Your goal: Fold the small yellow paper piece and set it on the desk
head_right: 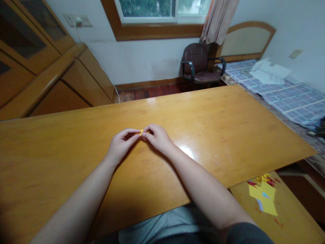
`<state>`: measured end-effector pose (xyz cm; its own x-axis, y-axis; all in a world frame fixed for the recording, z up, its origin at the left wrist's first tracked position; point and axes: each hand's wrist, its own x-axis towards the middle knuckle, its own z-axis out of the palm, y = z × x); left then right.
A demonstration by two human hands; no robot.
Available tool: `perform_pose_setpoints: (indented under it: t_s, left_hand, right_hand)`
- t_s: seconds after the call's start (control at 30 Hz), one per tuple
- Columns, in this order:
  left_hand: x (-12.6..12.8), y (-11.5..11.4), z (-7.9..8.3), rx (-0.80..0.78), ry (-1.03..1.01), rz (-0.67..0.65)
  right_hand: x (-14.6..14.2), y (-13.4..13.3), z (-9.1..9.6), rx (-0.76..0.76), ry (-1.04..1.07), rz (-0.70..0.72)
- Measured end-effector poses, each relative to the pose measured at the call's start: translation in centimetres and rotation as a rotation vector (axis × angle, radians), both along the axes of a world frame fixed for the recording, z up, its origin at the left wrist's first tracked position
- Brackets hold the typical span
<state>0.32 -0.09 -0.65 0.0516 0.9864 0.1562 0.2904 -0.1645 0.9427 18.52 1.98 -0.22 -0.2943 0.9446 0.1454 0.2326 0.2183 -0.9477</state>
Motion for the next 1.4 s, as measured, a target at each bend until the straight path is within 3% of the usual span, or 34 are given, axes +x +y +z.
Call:
perform_pose_setpoints:
  t_s: [0.27,0.53,0.83,1.07,1.4]
  left_hand:
    - [0.1,0.1,-0.3,-0.08,-0.115,0.006]
    - [0.2,0.1,-0.1,-0.116,-0.202,0.016]
    - [0.0,0.4,-0.1,-0.132,-0.303,0.056]
    - [-0.1,0.4,-0.2,-0.149,-0.322,0.033]
    - [0.5,0.1,0.3,-0.215,-0.254,-0.046]
  right_hand:
    - [-0.1,0.2,-0.5,-0.098,0.097,0.012]
    - [-0.5,0.1,-0.7,-0.296,0.429,0.069]
    - [-0.2,0.5,-0.8,-0.388,0.55,0.016]
    - [-0.1,0.6,-0.9,-0.354,0.506,-0.015]
    - [-0.2,0.3,-1.2,-0.157,0.289,0.041]
